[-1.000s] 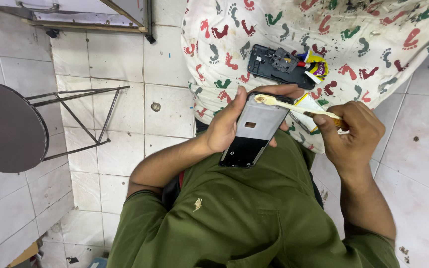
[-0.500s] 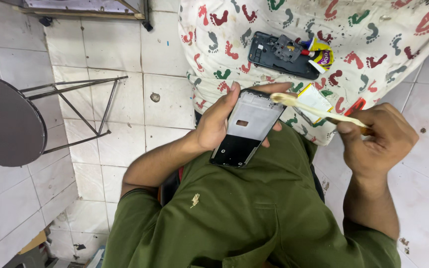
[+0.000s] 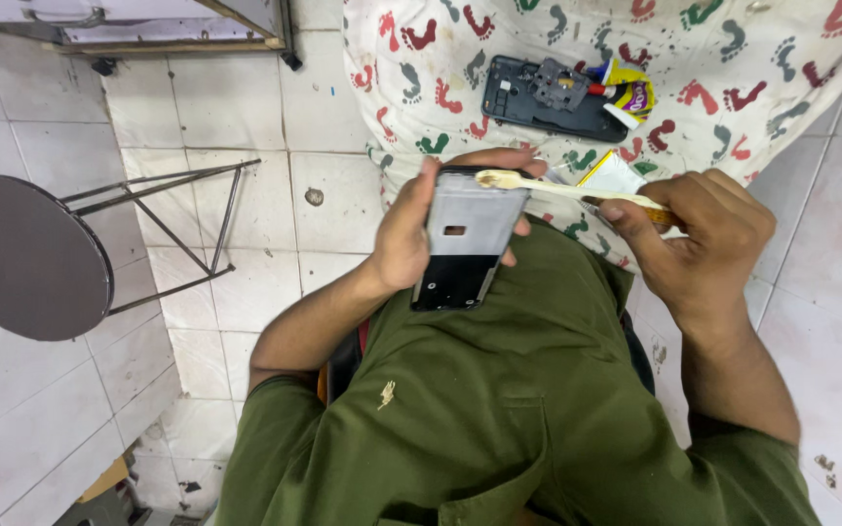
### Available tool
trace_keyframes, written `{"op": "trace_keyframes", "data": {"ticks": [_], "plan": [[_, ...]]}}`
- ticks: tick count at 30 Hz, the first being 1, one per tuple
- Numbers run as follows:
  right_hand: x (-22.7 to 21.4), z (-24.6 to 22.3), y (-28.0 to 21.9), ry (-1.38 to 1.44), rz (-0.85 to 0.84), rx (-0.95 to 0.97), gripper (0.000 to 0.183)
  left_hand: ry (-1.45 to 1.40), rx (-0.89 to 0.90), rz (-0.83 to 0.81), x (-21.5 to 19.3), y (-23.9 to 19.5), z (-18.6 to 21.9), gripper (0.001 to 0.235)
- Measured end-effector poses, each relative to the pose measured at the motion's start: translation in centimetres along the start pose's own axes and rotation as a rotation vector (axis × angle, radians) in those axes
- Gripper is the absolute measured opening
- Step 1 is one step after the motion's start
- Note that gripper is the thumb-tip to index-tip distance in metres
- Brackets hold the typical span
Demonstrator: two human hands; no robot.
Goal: The person cleans the back of a disassembled smartphone using a metal tool and a cotton swab. They then apply adhesive to the frame and attach a new back cover, pressing it into place.
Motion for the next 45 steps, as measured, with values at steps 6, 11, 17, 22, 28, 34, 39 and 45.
{"op": "trace_keyframes", "data": {"ticks": [6, 11, 17, 22, 28, 34, 39, 45], "plan": [[0.0, 0.7, -0.1, -0.013, 0.011, -0.027, 0.034, 0.003, 0.01, 0.026, -0.1, 0.4, 0.6, 0.09], [-0.1, -0.1, -0.6, -0.021, 0.005, -0.033, 0.033, 0.039, -0.036, -0.028, 0.3, 0.4, -0.3, 0.092], [0.2, 0.0, 0.2, -0.054, -0.017, -0.069, 0.033, 0.03, -0.012, -0.023, -0.2, -0.2, -0.1, 0.089], [-0.1, 0.2, 1.1, -0.094, 0.013, -0.051, 0.033, 0.062, 0.054, -0.008, -0.5, 0.7, 1.1, 0.087], [-0.6, -0.5, 1.9, -0.156, -0.043, -0.048, 0.03, 0.002, -0.037, -0.053, -0.5, 0.8, 0.5, 0.085], [-2.3, 1.3, 2.4, -0.175, -0.062, -0.182, 0.026, -0.145, -0.196, -0.069, -2.0, 1.1, -0.5, 0.077], [-1.3, 0.8, 6.6, -0.249, -0.236, -0.377, 0.033, -0.252, -0.405, -0.2, -1.2, 1.6, -2.8, 0.072], [-0.2, -5.6, 12.0, -0.129, -0.381, -0.526, 0.039, -0.248, -0.406, -0.153, -1.0, 1.5, -3.7, 0.085]]}}
Point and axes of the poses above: each hand's wrist, its own y-axis towards the middle knuckle, its own x-axis out of the palm, z = x × y, the point moved 5 cm from there along y, towards the middle knuckle, and after that the axes turned 3 degrees about -x, right-handed, at the moved point
